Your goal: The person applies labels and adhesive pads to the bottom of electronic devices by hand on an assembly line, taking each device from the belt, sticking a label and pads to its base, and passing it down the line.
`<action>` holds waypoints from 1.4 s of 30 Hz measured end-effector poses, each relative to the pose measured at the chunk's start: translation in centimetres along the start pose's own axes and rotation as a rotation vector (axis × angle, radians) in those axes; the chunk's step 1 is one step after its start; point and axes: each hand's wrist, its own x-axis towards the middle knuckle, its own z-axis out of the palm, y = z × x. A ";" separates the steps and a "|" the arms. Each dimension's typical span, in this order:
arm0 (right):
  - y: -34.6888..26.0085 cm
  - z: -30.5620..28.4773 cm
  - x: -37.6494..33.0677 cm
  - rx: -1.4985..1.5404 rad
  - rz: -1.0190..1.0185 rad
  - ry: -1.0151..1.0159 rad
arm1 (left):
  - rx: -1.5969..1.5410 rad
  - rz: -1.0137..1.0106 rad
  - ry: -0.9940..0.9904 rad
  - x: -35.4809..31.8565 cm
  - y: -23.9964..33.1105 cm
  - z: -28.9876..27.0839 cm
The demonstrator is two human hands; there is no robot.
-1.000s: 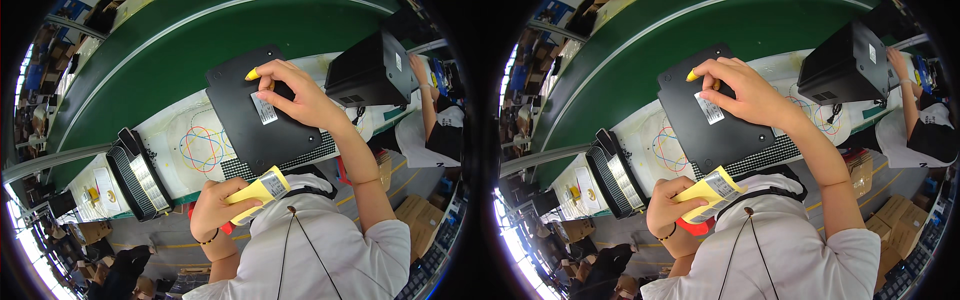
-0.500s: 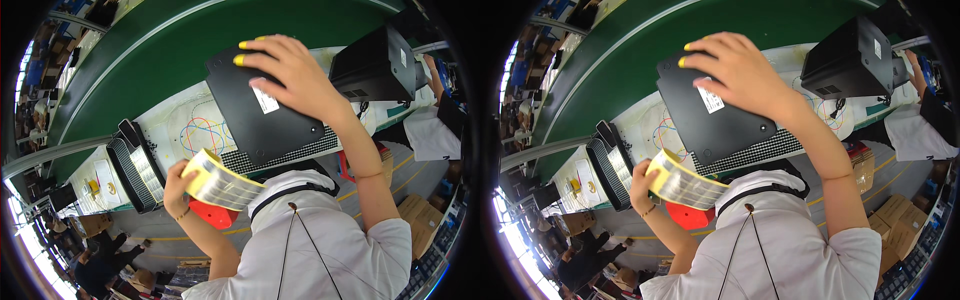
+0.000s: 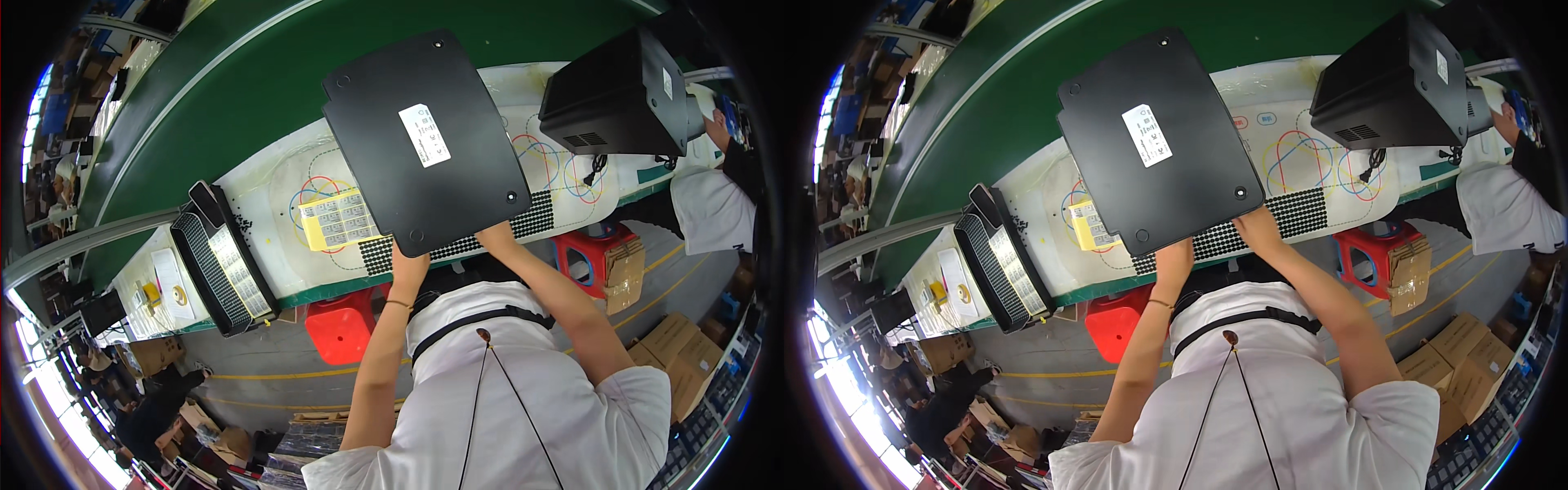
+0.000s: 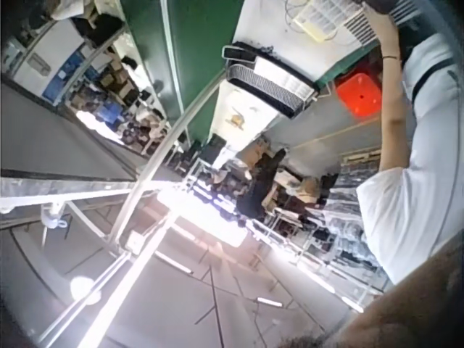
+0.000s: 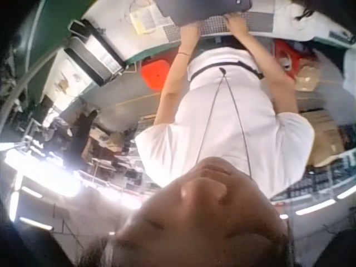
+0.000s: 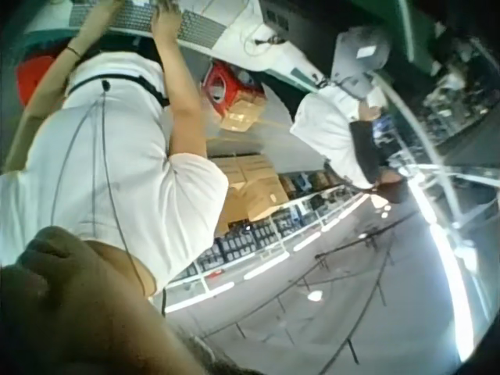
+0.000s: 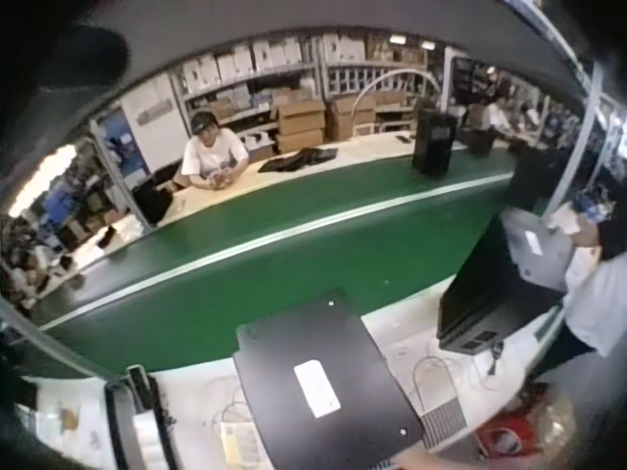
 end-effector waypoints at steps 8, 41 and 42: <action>-0.3 2.2 -0.1 -0.137 -0.021 -0.022 | 0.113 -0.055 -0.321 0.0 1.2 3.0; 2.0 -0.2 1.6 0.078 -0.434 -0.238 | -0.510 -0.422 0.744 2.1 2.7 -10.4; 2.0 0.0 1.7 0.061 -0.433 -0.223 | -0.480 -0.394 0.776 3.4 2.9 -11.7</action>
